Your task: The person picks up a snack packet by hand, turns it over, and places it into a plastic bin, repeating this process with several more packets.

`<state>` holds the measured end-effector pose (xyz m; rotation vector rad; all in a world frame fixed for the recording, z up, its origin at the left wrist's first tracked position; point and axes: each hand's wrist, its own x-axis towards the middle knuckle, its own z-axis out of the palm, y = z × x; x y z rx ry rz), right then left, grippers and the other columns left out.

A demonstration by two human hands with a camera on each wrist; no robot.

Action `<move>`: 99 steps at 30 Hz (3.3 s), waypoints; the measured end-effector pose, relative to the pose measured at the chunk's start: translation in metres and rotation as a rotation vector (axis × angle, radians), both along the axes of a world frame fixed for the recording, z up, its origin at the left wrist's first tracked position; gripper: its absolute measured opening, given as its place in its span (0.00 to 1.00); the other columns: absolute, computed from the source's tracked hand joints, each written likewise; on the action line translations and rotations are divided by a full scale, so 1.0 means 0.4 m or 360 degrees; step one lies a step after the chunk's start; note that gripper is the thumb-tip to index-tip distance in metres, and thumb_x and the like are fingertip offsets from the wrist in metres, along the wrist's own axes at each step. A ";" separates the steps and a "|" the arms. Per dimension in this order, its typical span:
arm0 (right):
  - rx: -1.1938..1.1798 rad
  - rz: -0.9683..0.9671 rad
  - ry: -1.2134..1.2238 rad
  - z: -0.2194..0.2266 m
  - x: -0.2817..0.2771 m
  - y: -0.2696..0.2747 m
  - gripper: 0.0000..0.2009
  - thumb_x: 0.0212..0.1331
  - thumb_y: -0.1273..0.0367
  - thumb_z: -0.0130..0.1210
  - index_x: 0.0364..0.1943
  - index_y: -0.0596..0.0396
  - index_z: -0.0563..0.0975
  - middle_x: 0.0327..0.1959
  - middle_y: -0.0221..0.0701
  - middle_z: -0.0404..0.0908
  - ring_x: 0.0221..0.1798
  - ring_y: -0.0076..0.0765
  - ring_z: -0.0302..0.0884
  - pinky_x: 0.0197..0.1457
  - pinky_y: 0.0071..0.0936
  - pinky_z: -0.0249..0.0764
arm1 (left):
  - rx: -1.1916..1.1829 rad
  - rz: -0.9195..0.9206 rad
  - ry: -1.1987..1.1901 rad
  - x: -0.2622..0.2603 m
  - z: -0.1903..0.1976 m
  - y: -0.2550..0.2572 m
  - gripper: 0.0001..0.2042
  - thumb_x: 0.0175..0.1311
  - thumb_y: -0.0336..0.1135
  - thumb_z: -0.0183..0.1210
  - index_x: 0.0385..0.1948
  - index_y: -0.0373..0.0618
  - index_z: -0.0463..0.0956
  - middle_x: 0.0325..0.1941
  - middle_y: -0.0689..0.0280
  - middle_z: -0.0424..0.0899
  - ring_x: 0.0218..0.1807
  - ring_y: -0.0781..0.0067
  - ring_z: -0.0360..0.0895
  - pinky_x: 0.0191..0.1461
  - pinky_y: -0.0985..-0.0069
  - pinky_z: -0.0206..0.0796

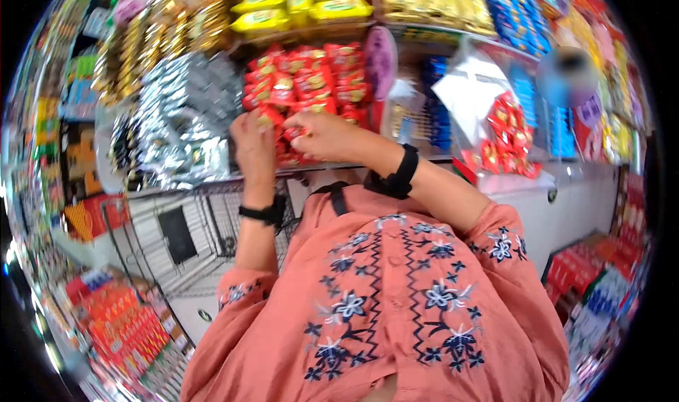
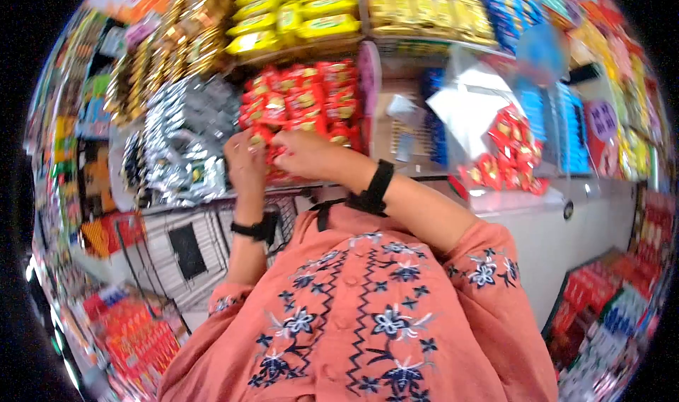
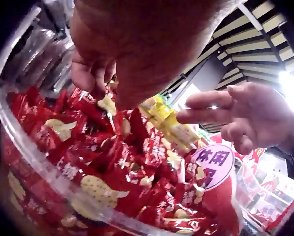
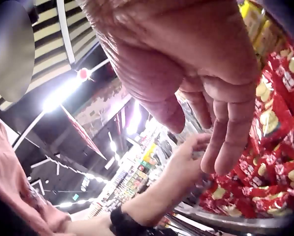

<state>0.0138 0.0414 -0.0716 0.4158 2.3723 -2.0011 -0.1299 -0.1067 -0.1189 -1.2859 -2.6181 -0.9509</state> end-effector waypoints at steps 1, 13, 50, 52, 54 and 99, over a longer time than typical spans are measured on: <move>-0.0042 -0.0035 0.0037 0.026 0.026 0.011 0.22 0.65 0.66 0.52 0.62 0.58 0.72 0.34 0.33 0.83 0.33 0.25 0.81 0.37 0.28 0.79 | 0.0008 -0.0083 0.0129 -0.005 0.007 0.004 0.19 0.61 0.31 0.63 0.54 0.42 0.75 0.54 0.53 0.76 0.57 0.49 0.71 0.63 0.60 0.65; 0.0021 -0.0758 0.0144 0.403 0.521 0.322 0.14 0.65 0.63 0.56 0.45 0.60 0.79 0.35 0.31 0.83 0.34 0.26 0.85 0.33 0.24 0.81 | 0.0459 -0.0495 -0.0754 0.267 0.231 0.281 0.13 0.72 0.30 0.56 0.53 0.35 0.74 0.51 0.62 0.73 0.39 0.82 0.72 0.43 0.81 0.69; 0.1729 -0.0029 -0.0784 -0.008 0.806 0.518 0.12 0.53 0.74 0.60 0.43 0.57 0.77 0.35 0.45 0.83 0.42 0.56 0.84 0.42 0.51 0.78 | 0.0401 -0.0679 -0.1119 0.546 0.230 0.383 0.10 0.71 0.30 0.57 0.50 0.37 0.75 0.44 0.66 0.78 0.36 0.83 0.74 0.39 0.82 0.71; 0.1593 -0.0116 -0.0741 0.003 0.800 0.523 0.12 0.54 0.74 0.58 0.43 0.58 0.77 0.35 0.46 0.83 0.41 0.56 0.83 0.41 0.50 0.77 | 0.0412 -0.0669 -0.1125 0.543 0.232 0.379 0.10 0.71 0.30 0.57 0.50 0.37 0.75 0.44 0.67 0.78 0.36 0.83 0.74 0.39 0.82 0.71; 0.1411 -0.0187 -0.0639 0.011 0.799 0.553 0.12 0.54 0.74 0.56 0.44 0.58 0.76 0.35 0.48 0.83 0.39 0.56 0.83 0.40 0.49 0.77 | 0.0391 -0.0690 -0.1109 0.532 0.225 0.373 0.11 0.73 0.31 0.55 0.52 0.38 0.75 0.43 0.68 0.79 0.35 0.85 0.73 0.39 0.85 0.70; -0.0607 -0.0766 0.0039 0.201 0.304 0.100 0.18 0.64 0.70 0.55 0.54 0.65 0.68 0.37 0.35 0.81 0.28 0.24 0.79 0.30 0.21 0.76 | 0.0273 -0.0954 -0.0929 0.314 0.224 0.110 0.21 0.68 0.31 0.60 0.61 0.39 0.70 0.47 0.64 0.78 0.51 0.75 0.76 0.53 0.75 0.72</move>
